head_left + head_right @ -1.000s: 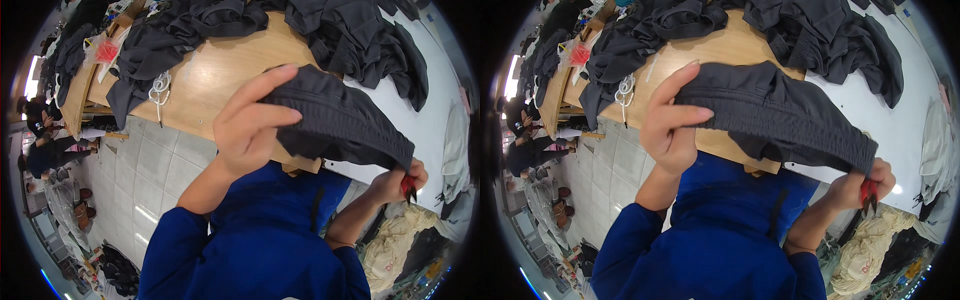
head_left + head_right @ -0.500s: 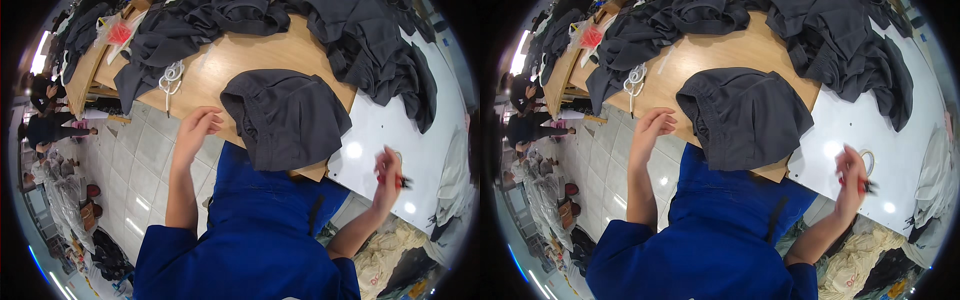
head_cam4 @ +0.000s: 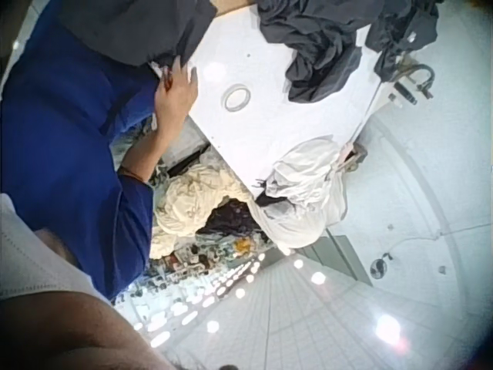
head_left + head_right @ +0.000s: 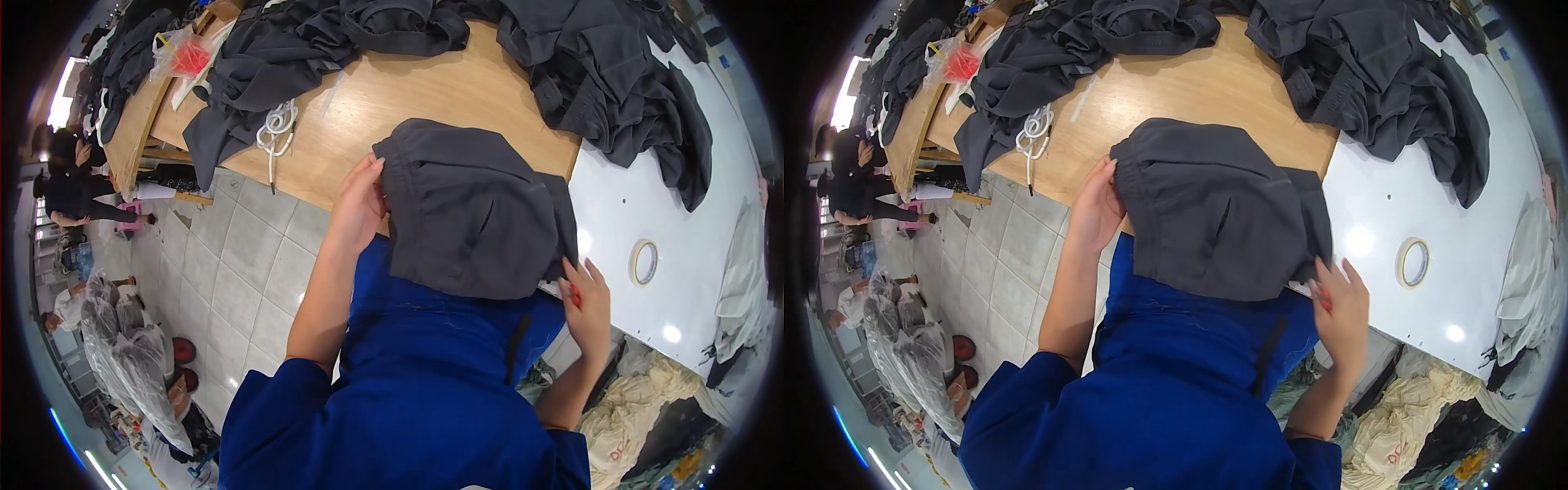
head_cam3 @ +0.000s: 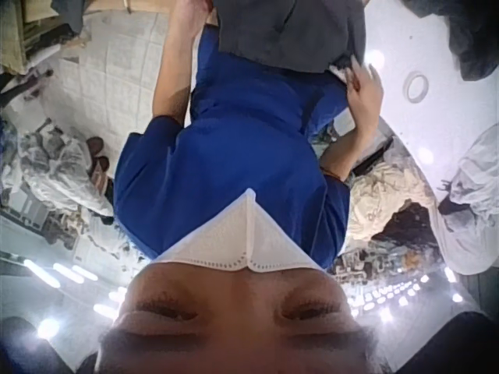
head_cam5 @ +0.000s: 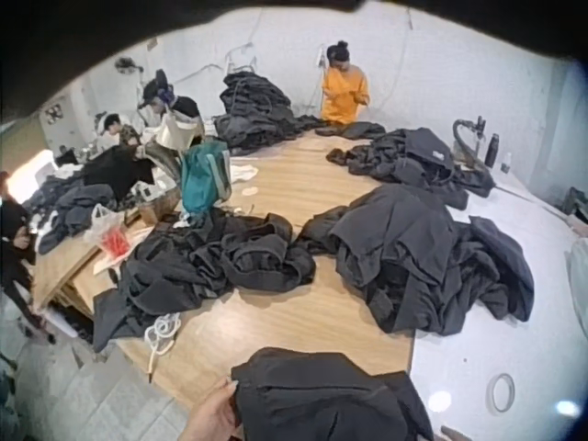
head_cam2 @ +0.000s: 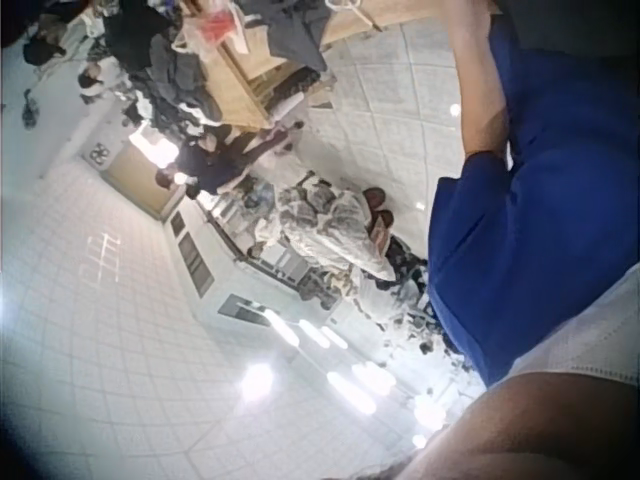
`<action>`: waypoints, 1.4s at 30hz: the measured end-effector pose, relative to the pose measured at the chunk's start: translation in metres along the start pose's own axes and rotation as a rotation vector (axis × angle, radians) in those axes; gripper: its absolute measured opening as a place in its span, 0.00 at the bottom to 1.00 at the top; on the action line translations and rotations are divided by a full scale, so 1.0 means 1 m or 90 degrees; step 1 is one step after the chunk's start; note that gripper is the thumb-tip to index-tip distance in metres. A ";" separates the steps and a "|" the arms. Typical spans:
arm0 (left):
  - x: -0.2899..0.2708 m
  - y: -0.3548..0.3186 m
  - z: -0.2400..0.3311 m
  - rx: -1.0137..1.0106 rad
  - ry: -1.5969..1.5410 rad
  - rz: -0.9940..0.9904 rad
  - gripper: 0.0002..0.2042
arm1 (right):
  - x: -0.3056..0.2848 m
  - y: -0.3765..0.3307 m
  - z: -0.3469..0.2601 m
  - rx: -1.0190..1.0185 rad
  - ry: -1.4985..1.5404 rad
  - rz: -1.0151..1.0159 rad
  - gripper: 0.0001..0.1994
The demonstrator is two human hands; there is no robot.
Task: The recorder inspects a pair of shorts, trims excess threads using thread snippers, and applies marking tape to the garment.
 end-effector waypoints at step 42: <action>0.014 -0.004 0.006 0.344 0.510 0.337 0.28 | 0.031 0.051 -0.005 0.087 0.453 0.267 0.09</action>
Point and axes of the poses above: each hand's wrist, its own y-axis towards the middle knuckle, its own x-axis out of the palm, z = x × y, the point moved 2 cm from there along y, towards the middle knuckle, and after that the axes turned 12 degrees about -z, right-handed, at the moved point
